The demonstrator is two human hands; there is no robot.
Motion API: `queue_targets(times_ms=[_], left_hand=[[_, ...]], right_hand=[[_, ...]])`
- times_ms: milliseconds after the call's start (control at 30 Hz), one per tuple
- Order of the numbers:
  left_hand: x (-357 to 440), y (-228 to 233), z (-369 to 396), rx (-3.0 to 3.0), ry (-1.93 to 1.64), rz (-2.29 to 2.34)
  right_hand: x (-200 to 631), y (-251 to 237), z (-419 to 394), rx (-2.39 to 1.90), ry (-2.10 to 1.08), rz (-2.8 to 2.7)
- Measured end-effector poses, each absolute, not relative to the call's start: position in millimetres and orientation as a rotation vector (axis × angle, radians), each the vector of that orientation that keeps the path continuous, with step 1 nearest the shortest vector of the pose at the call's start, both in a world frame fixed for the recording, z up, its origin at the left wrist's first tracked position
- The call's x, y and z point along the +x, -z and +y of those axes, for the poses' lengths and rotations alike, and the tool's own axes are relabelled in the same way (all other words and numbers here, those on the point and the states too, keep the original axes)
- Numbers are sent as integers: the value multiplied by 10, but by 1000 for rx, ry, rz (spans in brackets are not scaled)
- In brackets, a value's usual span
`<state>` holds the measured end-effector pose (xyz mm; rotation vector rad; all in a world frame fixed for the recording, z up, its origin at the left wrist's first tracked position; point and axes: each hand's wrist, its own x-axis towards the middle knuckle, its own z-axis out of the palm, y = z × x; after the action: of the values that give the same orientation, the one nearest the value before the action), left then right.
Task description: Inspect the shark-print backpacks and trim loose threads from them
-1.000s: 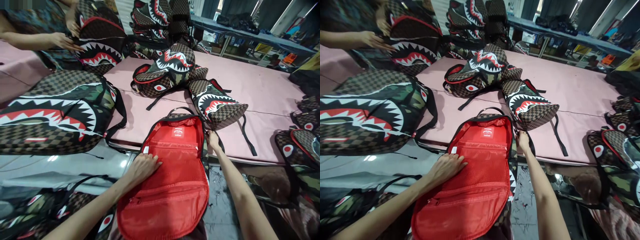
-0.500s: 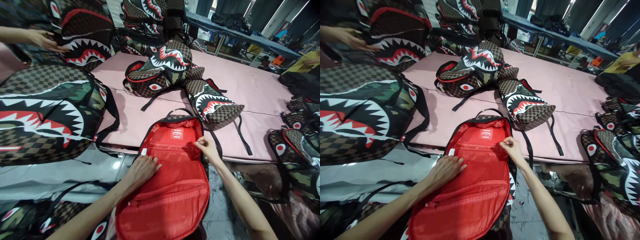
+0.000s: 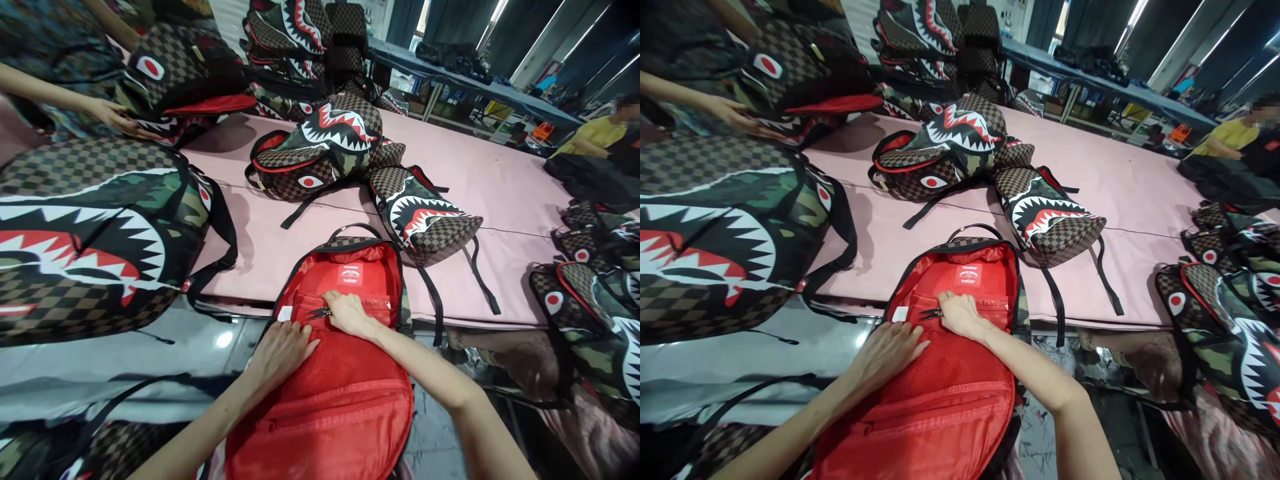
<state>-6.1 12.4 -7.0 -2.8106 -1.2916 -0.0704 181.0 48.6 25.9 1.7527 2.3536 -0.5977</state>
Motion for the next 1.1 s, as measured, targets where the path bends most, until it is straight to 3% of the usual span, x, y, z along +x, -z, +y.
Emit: queue_targets(times_ms=[300, 867, 1100], left_hand=[[-96, -8, 175, -2867, -58, -1566], [93, 58, 285, -3146, -152, -1155], [146, 3, 281, -3128, -213, -1101]], right_hand=[[2312, -168, 369, 1850, 614, 2119], [2380, -62, 324, 1920, 633, 2038], [2607, -382, 946, 1825, 693, 2330]])
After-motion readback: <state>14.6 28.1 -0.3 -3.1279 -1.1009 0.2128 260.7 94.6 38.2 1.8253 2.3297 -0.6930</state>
